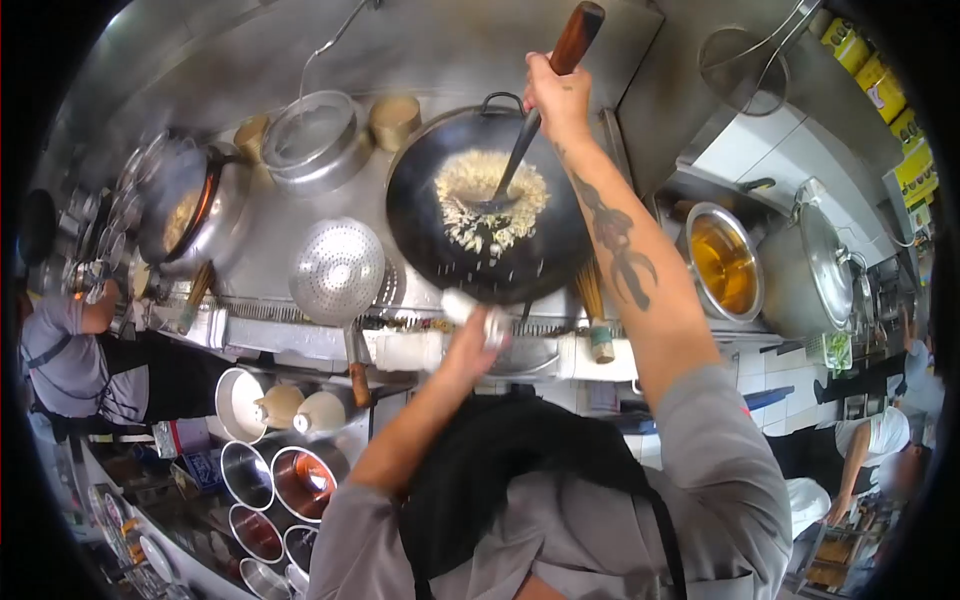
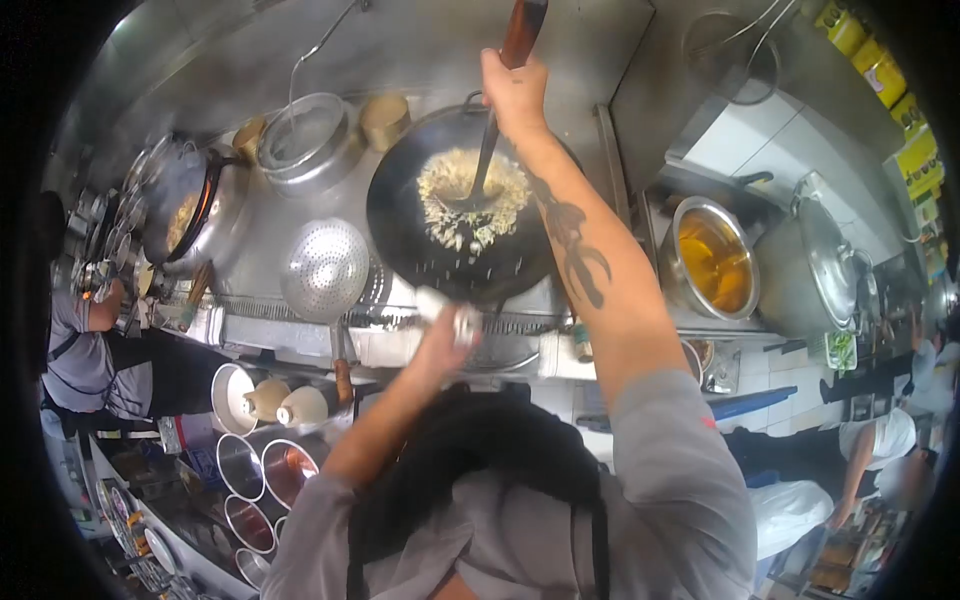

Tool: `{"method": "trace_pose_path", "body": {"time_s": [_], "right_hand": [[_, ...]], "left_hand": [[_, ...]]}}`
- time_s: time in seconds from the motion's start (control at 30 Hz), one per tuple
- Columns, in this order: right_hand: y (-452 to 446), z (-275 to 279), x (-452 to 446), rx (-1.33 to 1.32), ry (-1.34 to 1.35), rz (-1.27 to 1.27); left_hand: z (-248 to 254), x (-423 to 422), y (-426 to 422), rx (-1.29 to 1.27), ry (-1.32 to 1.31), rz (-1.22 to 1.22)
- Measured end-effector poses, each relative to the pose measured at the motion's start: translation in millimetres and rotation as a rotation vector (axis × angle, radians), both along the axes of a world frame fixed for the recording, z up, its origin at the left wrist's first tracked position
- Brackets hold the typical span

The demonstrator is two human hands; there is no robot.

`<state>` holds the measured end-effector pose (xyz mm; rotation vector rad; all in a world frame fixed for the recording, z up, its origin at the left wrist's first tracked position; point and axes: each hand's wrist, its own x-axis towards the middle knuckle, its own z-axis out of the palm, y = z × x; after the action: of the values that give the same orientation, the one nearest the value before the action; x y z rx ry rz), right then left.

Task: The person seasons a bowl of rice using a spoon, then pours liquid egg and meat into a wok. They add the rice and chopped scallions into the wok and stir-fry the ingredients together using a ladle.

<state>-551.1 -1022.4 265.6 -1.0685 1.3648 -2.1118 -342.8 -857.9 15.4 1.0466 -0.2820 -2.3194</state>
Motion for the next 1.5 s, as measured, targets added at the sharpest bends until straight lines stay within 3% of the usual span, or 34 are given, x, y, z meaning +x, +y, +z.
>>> {"method": "trace_pose_path", "body": {"time_s": [0.1,0.13,0.17,0.3,0.33,0.4,0.43,0.47,0.53,0.6,0.63,0.7,0.73,0.87,0.93,1.03,1.07,1.13,1.2,1.27,1.33,1.37,1.47,1.5], "right_hand": [[23,68,3,-0.100,0.138,0.028],[18,76,-12,-0.076,0.208,0.025],[31,92,1,-0.094,0.111,0.045],[42,104,16,-0.102,0.017,0.137],[37,116,13,-0.100,0.019,0.148],[41,112,7,-0.058,-0.031,0.163],[29,100,-4,-0.057,0.003,0.219],[14,75,-10,0.049,0.083,0.032],[-3,2,-8,0.079,0.143,-0.012],[-6,-9,-11,-0.057,0.003,0.038],[0,13,-10,-0.089,0.037,0.020],[18,65,-14,-0.138,0.031,0.014],[31,91,-15,-0.109,0.140,-0.069],[59,134,-12,-0.329,0.012,0.070],[44,103,-18,-0.329,0.002,0.108],[-25,-2,-17,-0.060,0.041,0.074],[-32,-13,-2,0.035,0.000,0.113],[-40,-2,-11,-0.121,-0.031,0.092],[-26,20,-5,-0.226,-0.045,0.126],[-30,13,0,-0.214,-0.035,0.170],[-66,-35,-10,0.007,0.028,0.293],[-72,-24,-11,0.074,0.097,0.178],[-61,14,-6,-0.028,0.129,0.099],[-61,9,-17,-0.130,0.090,0.206]], "left_hand": [[-9,40,45,0.006,0.051,-0.180],[-5,36,40,-0.008,0.040,-0.121],[8,25,28,-0.018,0.025,-0.061],[102,-1,-32,-0.117,-0.013,-0.089],[98,-10,-21,0.100,-0.030,0.001],[148,-2,-1,0.079,-0.012,-0.064],[130,-6,-8,0.060,0.015,-0.016],[124,-9,-21,0.024,-0.028,-0.030],[76,-10,-40,-0.272,0.023,-0.135],[23,-7,-10,0.048,-0.041,0.004],[-27,8,4,-0.057,-0.023,-0.147],[27,13,23,-0.019,-0.056,-0.093],[31,14,24,-0.007,-0.094,-0.026],[16,-14,-70,-0.124,0.050,-0.095],[-1,-29,-99,-0.091,0.003,-0.087],[-15,-46,-113,-0.082,-0.115,-0.087],[-13,-42,-106,-0.051,-0.067,-0.058],[-3,-37,-108,-0.021,0.037,-0.002],[0,-23,-96,-0.070,-0.073,0.023],[-6,-4,-77,-0.127,-0.096,0.013],[10,25,-51,-0.244,-0.084,-0.051],[12,43,-41,-0.338,-0.087,-0.113],[30,89,-8,-0.224,-0.271,-0.011],[31,103,2,-0.227,-0.277,0.013]]}}
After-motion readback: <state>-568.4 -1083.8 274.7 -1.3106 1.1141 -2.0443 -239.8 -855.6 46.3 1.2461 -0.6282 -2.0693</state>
